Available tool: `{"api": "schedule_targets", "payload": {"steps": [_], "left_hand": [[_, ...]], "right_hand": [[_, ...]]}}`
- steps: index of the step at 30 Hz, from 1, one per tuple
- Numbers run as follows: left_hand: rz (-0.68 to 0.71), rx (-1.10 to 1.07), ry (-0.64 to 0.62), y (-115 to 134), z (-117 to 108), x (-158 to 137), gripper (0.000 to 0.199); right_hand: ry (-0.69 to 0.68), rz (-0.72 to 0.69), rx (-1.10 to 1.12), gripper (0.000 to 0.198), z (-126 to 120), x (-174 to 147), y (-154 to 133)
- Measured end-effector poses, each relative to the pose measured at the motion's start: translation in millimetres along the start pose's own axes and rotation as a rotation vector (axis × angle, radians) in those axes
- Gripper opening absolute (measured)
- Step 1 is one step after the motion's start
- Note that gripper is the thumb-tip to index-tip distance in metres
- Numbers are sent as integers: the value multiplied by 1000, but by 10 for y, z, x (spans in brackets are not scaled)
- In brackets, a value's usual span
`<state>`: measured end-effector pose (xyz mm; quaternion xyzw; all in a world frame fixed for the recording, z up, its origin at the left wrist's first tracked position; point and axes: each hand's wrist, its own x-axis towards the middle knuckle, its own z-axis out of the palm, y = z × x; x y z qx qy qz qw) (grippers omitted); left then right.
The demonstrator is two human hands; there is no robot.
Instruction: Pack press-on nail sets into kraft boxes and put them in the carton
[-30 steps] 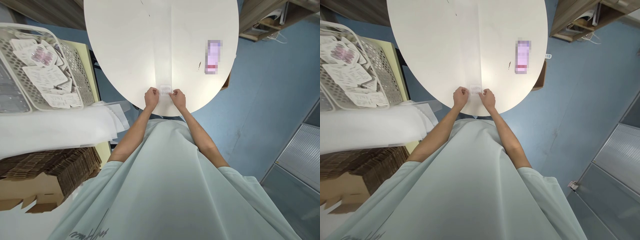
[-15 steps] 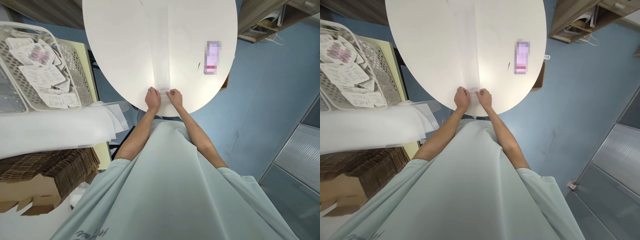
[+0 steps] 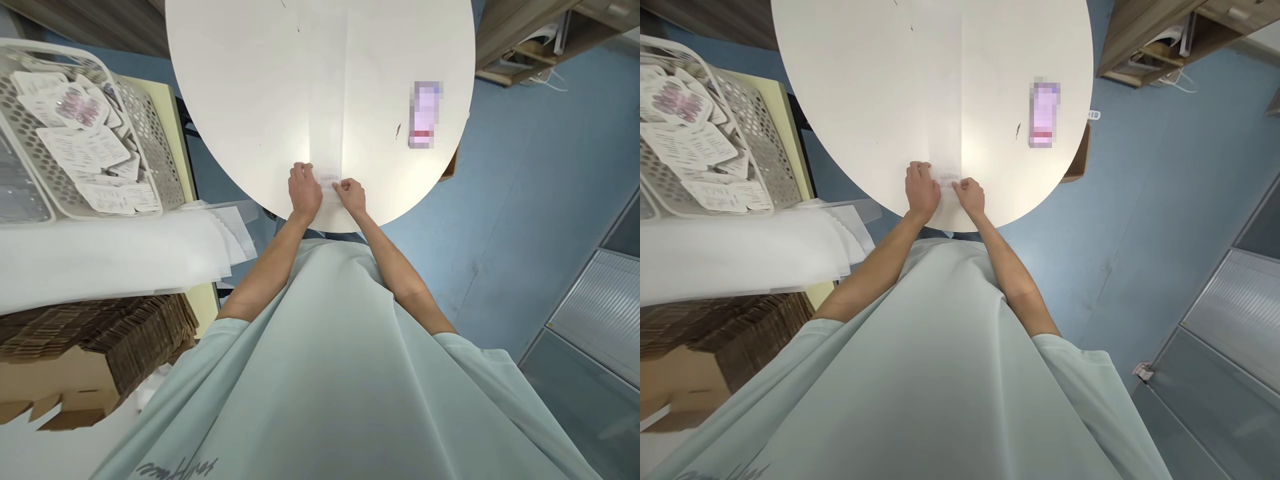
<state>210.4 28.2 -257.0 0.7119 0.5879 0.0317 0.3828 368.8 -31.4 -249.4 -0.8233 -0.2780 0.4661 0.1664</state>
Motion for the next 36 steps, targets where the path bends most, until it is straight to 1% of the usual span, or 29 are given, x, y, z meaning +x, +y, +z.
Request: {"api": "schedule_targets", "payload": {"steps": [2, 5, 7, 9, 11, 12, 15, 16, 18, 20, 22, 23, 25, 27, 29, 31, 36], "left_hand": [[194, -10, -65, 51, -52, -17, 67], [451, -18, -236, 69, -87, -68, 76], [538, -9, -322, 21, -78, -102, 84], [566, 7, -350, -62, -48, -125, 94], [575, 23, -342, -157, -7, -139, 96], [577, 26, -332, -202, 15, -147, 91], [548, 16, -280, -311, 67, -196, 67], [527, 10, -260, -338, 78, -222, 64], [492, -1, -233, -384, 91, -283, 62], [476, -5, -232, -421, 94, -342, 62], [471, 3, -245, -454, 89, -388, 63], [468, 11, -251, -468, 83, -405, 64], [459, 34, -259, -487, 66, -427, 65], [447, 55, -258, -491, 42, -440, 66], [422, 59, -252, -480, 18, -453, 65], [381, 45, -246, -460, 2, -469, 64], [253, -16, -184, -380, 29, -531, 64]], "right_hand": [[2, -5, 3, 24, -6, -7, -6], [-2, -29, 21, 24, -19, 1, 1], [-7, -36, 49, 24, -24, 12, 11], [-16, -22, 100, 25, -22, 16, 20], [-47, 8, 184, 28, -19, 3, 25], [-70, 25, 236, 32, -19, -11, 27], [-142, 65, 357, 43, -42, -73, 41], [-159, 66, 362, 45, -58, -97, 51], [-177, 39, 279, 44, -103, -147, 81], [-146, -47, 105, 38, -155, -200, 118], [-76, -203, -91, 29, -203, -253, 154], [-52, -301, -181, 29, -221, -277, 170], [-69, -492, -335, 44, -241, -311, 198], [-150, -620, -454, 60, -239, -322, 220], [-214, -669, -520, 70, -224, -313, 232], [-241, -674, -546, 74, -210, -296, 232], [-231, -674, -530, 68, -211, -257, 180]]}}
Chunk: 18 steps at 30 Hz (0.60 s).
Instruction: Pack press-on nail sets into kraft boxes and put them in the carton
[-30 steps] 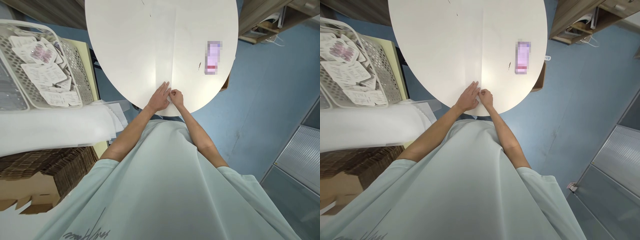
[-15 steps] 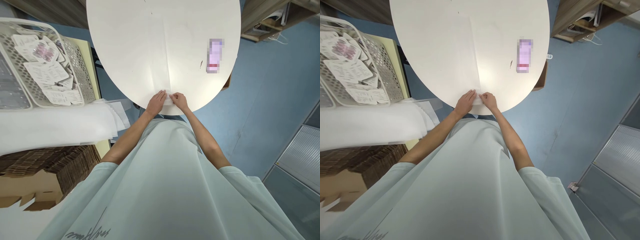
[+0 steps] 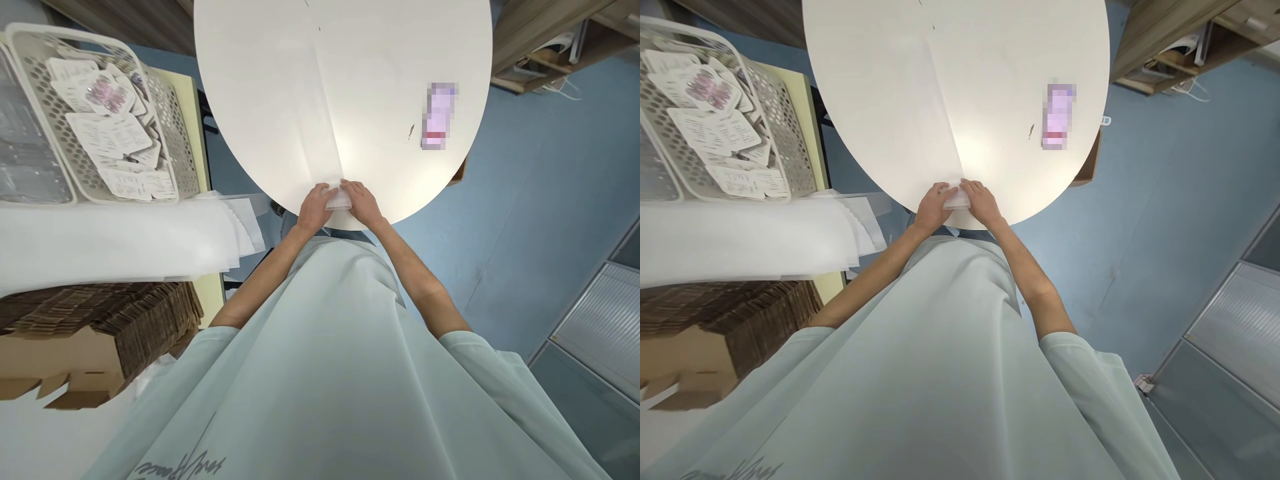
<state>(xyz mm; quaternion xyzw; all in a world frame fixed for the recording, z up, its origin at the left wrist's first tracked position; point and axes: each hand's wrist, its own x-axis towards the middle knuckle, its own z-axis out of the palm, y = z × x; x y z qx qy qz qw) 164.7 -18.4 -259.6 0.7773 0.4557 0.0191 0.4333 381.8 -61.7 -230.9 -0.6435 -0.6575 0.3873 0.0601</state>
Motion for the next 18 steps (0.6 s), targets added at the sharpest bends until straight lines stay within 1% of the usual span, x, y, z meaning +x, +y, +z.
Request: {"api": "schedule_targets", "payload": {"steps": [5, 9, 12, 14, 15, 18], "left_hand": [[-133, -114, 136, 127, 68, 11, 56], [-277, -248, 261, 166, 46, 93, 46], [-397, -332, 325, 139, -16, 187, 31], [-473, -357, 326, 112, -69, 251, 19], [-501, -359, 320, 99, -98, 281, 22], [-532, -337, 315, 68, -180, 370, 46]], "right_hand": [[34, 13, 79, 54, -14, 78, 59], [87, 35, 149, 41, 1, 181, 110], [99, 105, 166, 38, -8, 275, 77], [90, 174, 161, 40, -25, 340, 30], [87, 209, 153, 40, -34, 374, 5], [85, 292, 112, 36, -53, 479, -48]]}}
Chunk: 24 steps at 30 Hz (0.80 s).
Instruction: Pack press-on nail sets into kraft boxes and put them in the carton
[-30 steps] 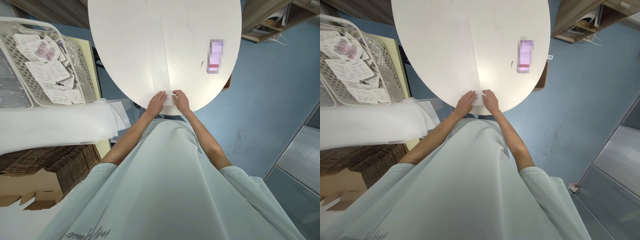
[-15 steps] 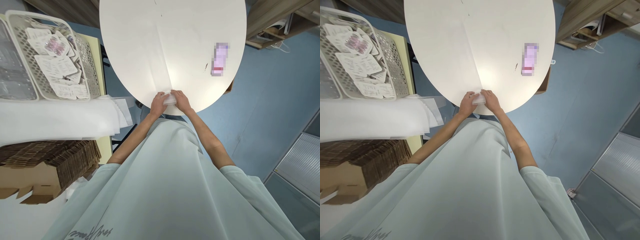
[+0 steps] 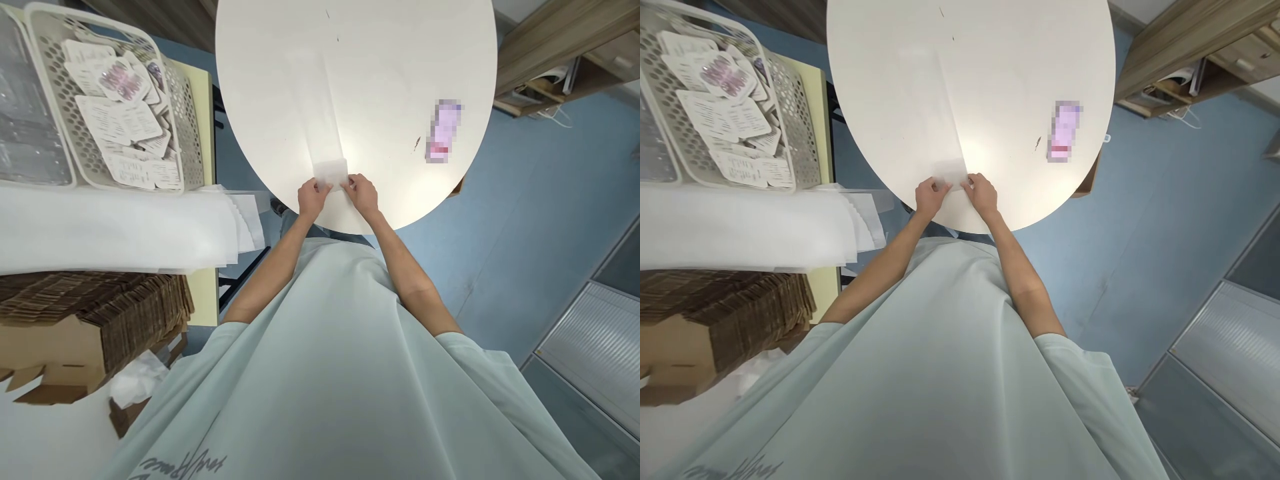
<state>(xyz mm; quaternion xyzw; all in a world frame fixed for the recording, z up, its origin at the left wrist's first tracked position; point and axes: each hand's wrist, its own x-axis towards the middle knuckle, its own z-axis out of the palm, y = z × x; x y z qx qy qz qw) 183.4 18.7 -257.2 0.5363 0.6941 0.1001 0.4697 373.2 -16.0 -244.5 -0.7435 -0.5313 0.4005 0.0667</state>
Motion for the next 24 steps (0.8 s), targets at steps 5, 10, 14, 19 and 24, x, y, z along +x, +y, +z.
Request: {"api": "schedule_targets", "payload": {"steps": [5, 10, 14, 19, 24], "left_hand": [[-23, 30, 7, 24, 10, 164, 53], [-38, 43, 104, -70, 147, 241, 36], [223, 99, 163, -20, 171, 220, 56], [431, 149, -50, 205, 64, 179, 65], [537, 169, -44, 148, 8, 215, 68]], "right_hand": [[18, 89, 6, 28, 40, 172, -6], [43, 109, 8, 35, 106, 258, -14], [60, -122, -103, 51, 108, 223, -178], [-28, -333, -148, 57, 17, 212, -240], [-104, -372, -175, 60, -44, 218, -85]]}}
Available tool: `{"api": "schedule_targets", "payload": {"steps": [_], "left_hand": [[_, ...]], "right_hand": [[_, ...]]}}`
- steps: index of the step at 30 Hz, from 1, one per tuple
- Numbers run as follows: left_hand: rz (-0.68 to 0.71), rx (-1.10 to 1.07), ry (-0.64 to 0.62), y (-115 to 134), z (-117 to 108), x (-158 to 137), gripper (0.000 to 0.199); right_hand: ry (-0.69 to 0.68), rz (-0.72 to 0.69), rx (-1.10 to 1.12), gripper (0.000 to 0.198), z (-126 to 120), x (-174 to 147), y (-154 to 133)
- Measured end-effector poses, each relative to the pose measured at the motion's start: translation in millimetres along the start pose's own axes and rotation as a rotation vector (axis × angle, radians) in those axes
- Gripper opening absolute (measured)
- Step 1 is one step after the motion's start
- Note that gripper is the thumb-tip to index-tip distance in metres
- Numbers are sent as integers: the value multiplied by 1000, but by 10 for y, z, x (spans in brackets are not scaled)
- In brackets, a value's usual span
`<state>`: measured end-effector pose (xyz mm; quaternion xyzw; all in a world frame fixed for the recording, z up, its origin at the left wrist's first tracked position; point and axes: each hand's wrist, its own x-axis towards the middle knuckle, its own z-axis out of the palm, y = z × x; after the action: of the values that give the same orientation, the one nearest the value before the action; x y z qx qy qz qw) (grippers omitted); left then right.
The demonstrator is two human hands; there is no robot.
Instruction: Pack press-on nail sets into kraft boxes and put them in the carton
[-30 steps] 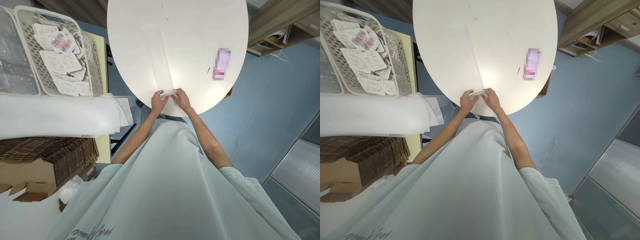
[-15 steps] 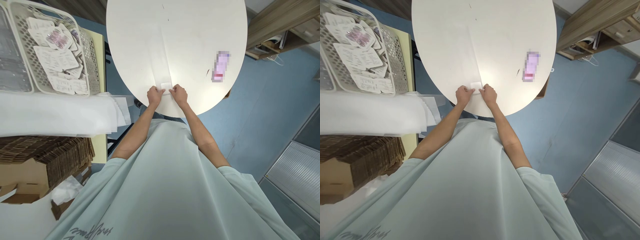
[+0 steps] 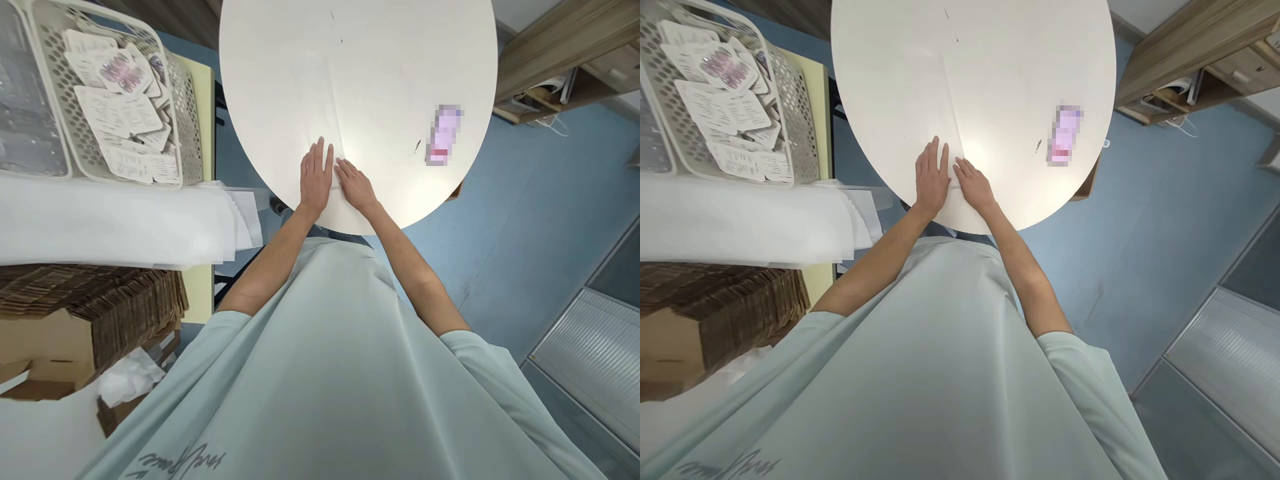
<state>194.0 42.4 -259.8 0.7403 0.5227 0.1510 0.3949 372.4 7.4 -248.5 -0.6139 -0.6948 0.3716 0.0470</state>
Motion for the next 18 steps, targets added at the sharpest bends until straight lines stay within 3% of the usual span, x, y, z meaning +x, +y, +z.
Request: {"api": "schedule_targets", "payload": {"steps": [5, 11, 18], "left_hand": [[62, 13, -224, -188, 57, -97, 64], [154, 34, -243, -201, 17, -367, 76], [124, 84, -352, -187, -58, -805, 78]], "right_hand": [[-25, 22, -63, 67, 73, -79, -17], [-16, 20, -84, 69, 187, -360, -123], [-120, -29, -66, 70, 300, -830, -204]]}}
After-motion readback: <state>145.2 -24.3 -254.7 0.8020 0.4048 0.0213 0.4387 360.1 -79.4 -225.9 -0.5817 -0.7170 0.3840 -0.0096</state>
